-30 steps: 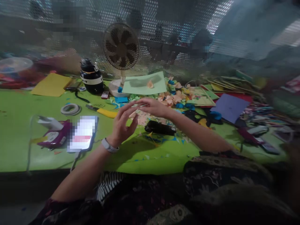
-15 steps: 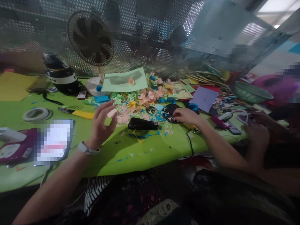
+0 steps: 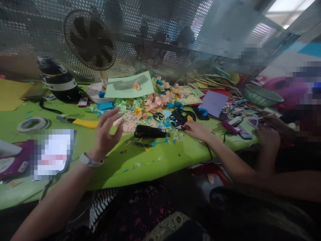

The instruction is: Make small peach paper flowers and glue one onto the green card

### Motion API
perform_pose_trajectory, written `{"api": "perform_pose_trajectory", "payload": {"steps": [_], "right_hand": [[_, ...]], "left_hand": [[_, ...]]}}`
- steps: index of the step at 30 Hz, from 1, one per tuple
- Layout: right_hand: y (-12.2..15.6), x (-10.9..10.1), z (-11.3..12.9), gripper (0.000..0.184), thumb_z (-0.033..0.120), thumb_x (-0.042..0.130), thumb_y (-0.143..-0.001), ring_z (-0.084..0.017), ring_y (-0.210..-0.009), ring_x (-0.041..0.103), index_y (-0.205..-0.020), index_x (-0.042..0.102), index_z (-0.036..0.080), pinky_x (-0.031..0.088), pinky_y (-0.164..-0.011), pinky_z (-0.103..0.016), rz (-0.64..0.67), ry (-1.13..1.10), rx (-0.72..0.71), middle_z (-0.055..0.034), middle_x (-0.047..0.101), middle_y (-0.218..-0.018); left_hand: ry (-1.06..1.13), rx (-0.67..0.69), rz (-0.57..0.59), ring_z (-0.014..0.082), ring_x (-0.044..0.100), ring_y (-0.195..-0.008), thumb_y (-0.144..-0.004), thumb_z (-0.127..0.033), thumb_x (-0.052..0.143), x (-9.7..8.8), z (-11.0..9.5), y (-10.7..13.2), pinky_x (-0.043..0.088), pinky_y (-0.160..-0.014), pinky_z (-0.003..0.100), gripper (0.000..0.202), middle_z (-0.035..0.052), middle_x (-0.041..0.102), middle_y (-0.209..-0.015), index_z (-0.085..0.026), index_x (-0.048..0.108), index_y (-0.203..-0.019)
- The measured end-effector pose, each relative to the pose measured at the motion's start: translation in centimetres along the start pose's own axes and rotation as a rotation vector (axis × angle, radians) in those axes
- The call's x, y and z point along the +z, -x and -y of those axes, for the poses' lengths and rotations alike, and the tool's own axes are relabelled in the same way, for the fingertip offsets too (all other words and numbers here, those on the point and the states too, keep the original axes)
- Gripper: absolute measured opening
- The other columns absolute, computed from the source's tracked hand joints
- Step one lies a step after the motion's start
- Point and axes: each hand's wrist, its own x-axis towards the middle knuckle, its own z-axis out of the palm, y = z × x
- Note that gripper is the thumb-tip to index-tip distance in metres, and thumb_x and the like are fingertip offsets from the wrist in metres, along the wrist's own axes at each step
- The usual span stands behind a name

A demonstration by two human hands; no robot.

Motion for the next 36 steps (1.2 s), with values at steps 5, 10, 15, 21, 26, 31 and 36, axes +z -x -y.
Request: {"api": "perform_pose_trajectory", "payload": {"steps": [5,10,15,21,26,31,36], "right_hand": [[-0.3,1.6,1.8,0.028,0.032,0.056,-0.091,-0.025,-0.091,0.064,-0.105,0.070,0.012,0.045,-0.075,-0.031,-0.141,-0.086,0.083,-0.0139,0.071,-0.101],[-1.3,3.7,3.2,0.023,0.027,0.054,-0.093,-0.028,-0.099,0.062,-0.099,0.072,0.014,0.046,-0.082,-0.034,-0.279,-0.083,0.017,-0.0163,0.067,-0.104],[-0.5,4.0,3.7,0.022,0.021,0.052,-0.093,-0.025,-0.097,0.065,-0.093,0.073,0.018,0.048,-0.088,-0.035,-0.320,-0.326,-0.207,-0.0116,0.072,-0.097],[-2.0,2.3,2.6,0.027,0.031,0.055,-0.093,-0.024,-0.092,0.068,-0.105,0.075,0.016,0.051,-0.083,-0.035,-0.313,-0.421,-0.180,-0.0118,0.074,-0.104],[-6.3,1.6,1.0,0.037,0.017,0.057,-0.090,-0.030,-0.122,0.058,-0.125,0.067,0.012,0.044,-0.103,-0.041,-0.241,-0.038,-0.147,-0.0182,0.065,-0.132],[-8.2,1.6,1.3,0.029,0.015,0.056,-0.090,-0.029,-0.114,0.061,-0.115,0.072,0.012,0.045,-0.098,-0.037,-0.142,0.053,-0.194,-0.0181,0.069,-0.122],[-8.6,1.5,1.7,0.024,0.014,0.055,-0.092,-0.028,-0.109,0.062,-0.106,0.074,0.010,0.045,-0.093,-0.034,-0.148,0.036,-0.188,-0.0192,0.070,-0.113]], "left_hand": [[-0.011,0.016,-0.008,0.0249,0.063,-0.119,-0.086,-0.014,0.065,0.0,0.0,0.0,0.056,-0.101,0.044,0.040,0.0102,0.065,-0.128,-0.026,0.061,-0.125],[-0.015,0.015,-0.012,0.0241,0.066,-0.114,-0.087,-0.014,0.065,0.0,-0.2,-0.2,0.058,-0.097,0.043,0.035,0.0101,0.068,-0.122,-0.024,0.063,-0.120],[-0.026,0.002,0.002,0.0231,0.068,-0.111,-0.088,-0.016,0.064,0.1,-0.4,-0.3,0.059,-0.096,0.043,0.030,0.0099,0.069,-0.118,-0.024,0.064,-0.117],[0.001,-0.001,0.035,0.0239,0.068,-0.112,-0.088,-0.016,0.064,0.1,-0.3,-0.2,0.059,-0.098,0.045,0.029,0.0108,0.069,-0.119,-0.023,0.064,-0.116],[0.007,-0.022,0.054,0.0237,0.068,-0.112,-0.088,-0.016,0.063,0.1,0.1,0.1,0.058,-0.099,0.044,0.028,0.0103,0.069,-0.120,-0.023,0.065,-0.115],[-0.010,-0.019,0.075,0.0225,0.069,-0.110,-0.089,-0.016,0.062,0.1,-0.1,0.1,0.059,-0.096,0.041,0.024,0.0104,0.070,-0.117,-0.022,0.067,-0.111],[-0.020,-0.023,0.101,0.0216,0.070,-0.109,-0.089,-0.017,0.062,0.1,-0.3,0.1,0.059,-0.096,0.040,0.021,0.0093,0.072,-0.116,-0.022,0.068,-0.109]]}}
